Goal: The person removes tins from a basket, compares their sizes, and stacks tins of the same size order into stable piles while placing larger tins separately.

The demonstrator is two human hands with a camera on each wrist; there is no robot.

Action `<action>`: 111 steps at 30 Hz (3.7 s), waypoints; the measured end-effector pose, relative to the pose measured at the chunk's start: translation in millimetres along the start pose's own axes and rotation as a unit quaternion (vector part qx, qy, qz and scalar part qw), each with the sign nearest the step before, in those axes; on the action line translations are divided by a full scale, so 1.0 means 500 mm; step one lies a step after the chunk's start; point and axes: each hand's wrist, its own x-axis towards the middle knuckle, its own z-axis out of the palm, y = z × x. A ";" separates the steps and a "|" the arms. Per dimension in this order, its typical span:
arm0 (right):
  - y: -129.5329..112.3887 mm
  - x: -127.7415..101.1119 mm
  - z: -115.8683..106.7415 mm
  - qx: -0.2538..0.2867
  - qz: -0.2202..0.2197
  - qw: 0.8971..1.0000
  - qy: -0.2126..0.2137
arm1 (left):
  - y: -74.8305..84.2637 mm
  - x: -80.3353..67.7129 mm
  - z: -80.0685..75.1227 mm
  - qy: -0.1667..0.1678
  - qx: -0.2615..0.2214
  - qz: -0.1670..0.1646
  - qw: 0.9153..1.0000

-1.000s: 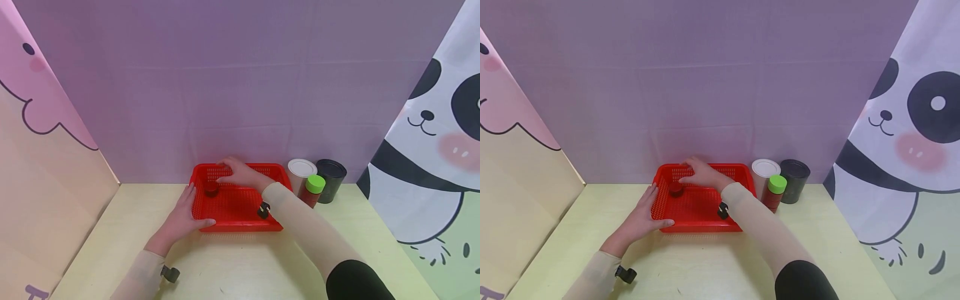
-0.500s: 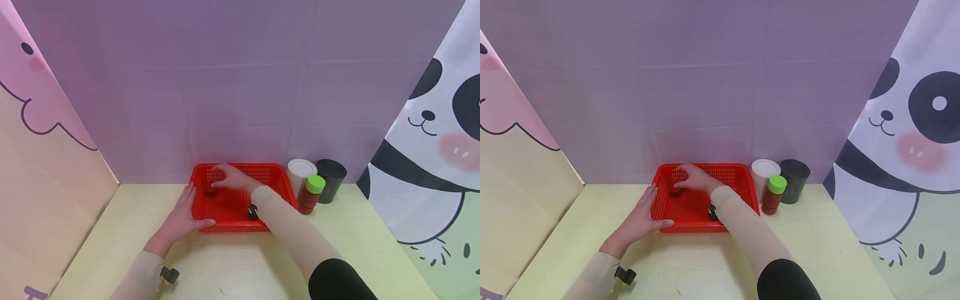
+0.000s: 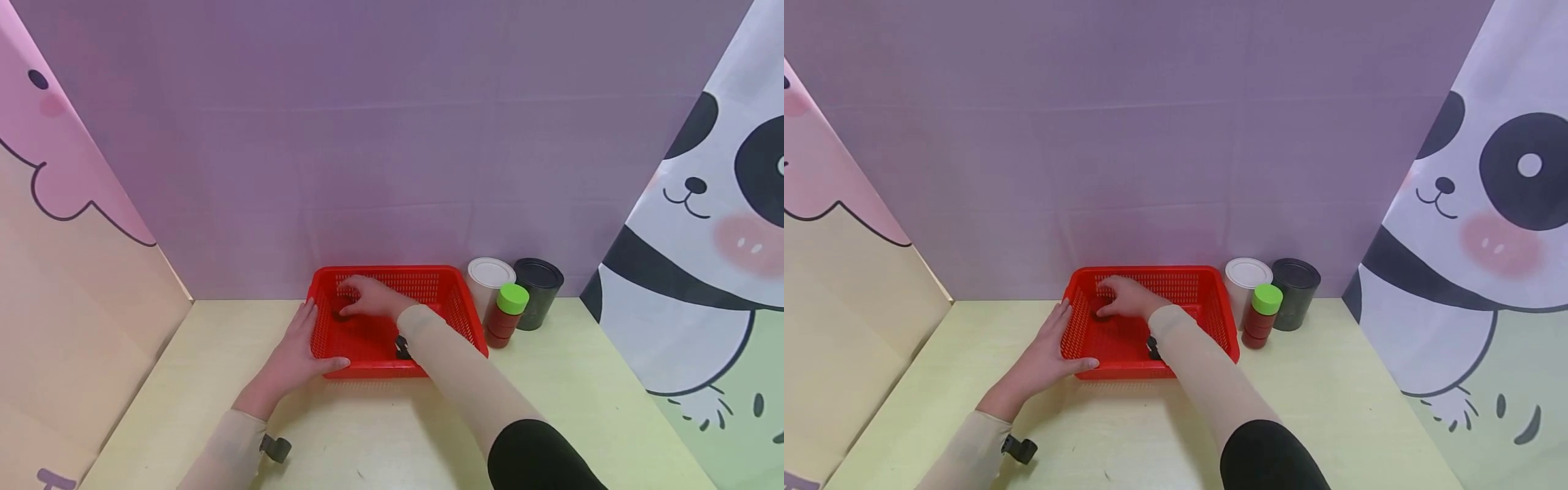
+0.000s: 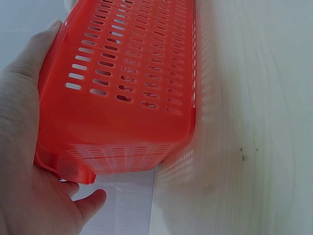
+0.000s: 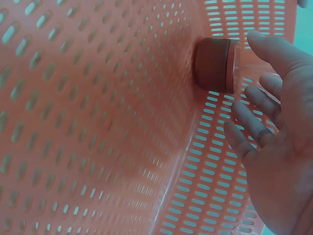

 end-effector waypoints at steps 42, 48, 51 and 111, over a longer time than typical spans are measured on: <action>0.009 0.015 0.021 0.042 0.025 0.998 -0.047 | -0.007 0.003 0.001 0.000 0.008 0.001 1.000; 0.011 0.011 0.024 0.048 0.029 0.997 -0.048 | -0.003 0.000 -0.001 -0.003 0.005 -0.003 1.000; 0.013 0.013 0.025 0.047 0.026 0.997 -0.048 | -0.001 -0.001 -0.002 -0.003 0.003 -0.005 1.000; -0.053 -0.157 -0.164 0.106 -0.060 0.986 0.112 | -0.004 0.007 0.006 0.010 -0.022 0.004 1.000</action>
